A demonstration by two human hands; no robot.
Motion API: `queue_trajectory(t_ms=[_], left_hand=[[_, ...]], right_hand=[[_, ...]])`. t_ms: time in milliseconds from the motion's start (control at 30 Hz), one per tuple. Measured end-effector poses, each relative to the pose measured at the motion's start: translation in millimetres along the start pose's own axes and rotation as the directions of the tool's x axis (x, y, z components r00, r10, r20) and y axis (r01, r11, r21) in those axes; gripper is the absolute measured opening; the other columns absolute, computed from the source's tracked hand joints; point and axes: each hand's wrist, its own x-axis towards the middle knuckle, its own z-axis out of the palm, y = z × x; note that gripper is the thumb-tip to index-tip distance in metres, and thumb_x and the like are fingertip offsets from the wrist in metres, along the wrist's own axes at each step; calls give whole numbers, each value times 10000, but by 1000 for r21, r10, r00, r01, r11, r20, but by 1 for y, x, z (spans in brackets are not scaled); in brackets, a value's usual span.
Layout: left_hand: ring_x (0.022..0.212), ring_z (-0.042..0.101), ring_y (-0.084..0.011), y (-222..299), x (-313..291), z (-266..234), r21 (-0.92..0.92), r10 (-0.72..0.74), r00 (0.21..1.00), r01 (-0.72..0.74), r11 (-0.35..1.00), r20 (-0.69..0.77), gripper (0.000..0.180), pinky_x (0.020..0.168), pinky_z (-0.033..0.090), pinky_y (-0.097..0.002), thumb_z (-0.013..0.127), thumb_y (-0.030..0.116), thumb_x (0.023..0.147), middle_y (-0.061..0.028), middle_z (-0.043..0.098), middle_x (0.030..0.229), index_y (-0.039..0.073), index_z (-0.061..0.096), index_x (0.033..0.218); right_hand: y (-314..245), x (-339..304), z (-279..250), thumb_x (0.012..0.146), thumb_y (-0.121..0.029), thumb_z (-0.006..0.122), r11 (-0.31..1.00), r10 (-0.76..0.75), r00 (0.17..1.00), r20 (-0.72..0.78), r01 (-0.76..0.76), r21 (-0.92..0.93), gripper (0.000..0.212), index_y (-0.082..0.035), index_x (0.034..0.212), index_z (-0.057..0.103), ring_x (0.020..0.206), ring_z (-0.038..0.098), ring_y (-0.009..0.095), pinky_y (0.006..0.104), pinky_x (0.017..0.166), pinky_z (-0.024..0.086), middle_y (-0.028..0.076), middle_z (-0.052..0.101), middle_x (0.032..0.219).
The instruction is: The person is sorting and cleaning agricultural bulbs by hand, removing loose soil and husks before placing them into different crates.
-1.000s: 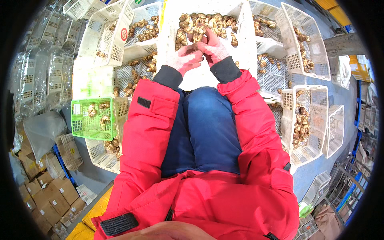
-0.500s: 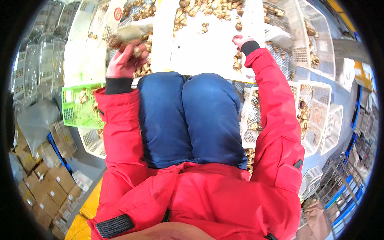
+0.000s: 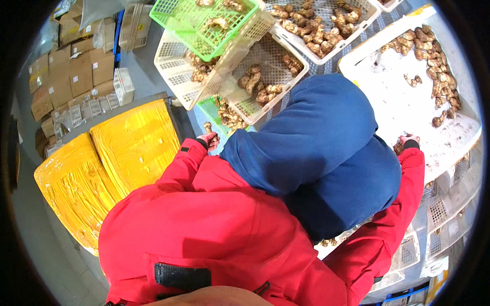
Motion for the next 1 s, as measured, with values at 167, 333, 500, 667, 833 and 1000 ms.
queue_trajectory(t_ms=[167,333,500,667,833,1000], left_hand=[[829,555,-191,-7,40,-28,-241,133,963,-190,952,-235,309,666,462,-324,561,396,742,-41,578,934,175,511,952],[951,511,-248,13,36,9,-74,24,989,-35,997,-145,400,756,429,-416,505,339,790,-99,450,1172,168,421,1141],[808,562,-215,20,32,55,89,91,993,-97,991,78,352,675,460,-392,539,313,775,-66,561,991,162,450,1081],[793,566,-218,32,49,71,117,60,988,-77,990,143,322,680,450,-412,575,293,750,-55,569,957,164,472,1027],[818,558,-242,12,37,43,81,89,994,-94,992,60,384,698,440,-414,566,343,743,-38,556,952,175,432,1061],[836,501,-194,41,68,36,358,334,937,-279,891,-100,480,667,427,-397,550,381,734,7,514,1018,226,394,1161]], right_hand=[[-2,24,21,624,-326,601,996,44,998,-37,-47,-78,357,-107,906,611,851,575,204,301,783,438,112,601,887],[23,26,12,581,-352,622,984,110,989,102,-123,127,418,-139,941,606,993,503,228,317,855,393,110,533,1044],[63,81,61,669,-191,628,711,37,966,255,-204,673,344,-84,988,558,762,574,208,326,635,461,115,594,848],[77,99,81,681,-209,614,958,199,979,48,-204,200,359,-90,1010,535,761,582,227,343,621,473,127,590,865],[-1,11,6,642,-338,588,985,-19,999,51,27,-172,473,-79,1035,536,916,547,239,315,777,428,125,574,973],[33,39,28,651,-305,567,997,-62,984,165,53,59,456,-53,1029,535,872,559,219,313,733,440,121,577,966]])
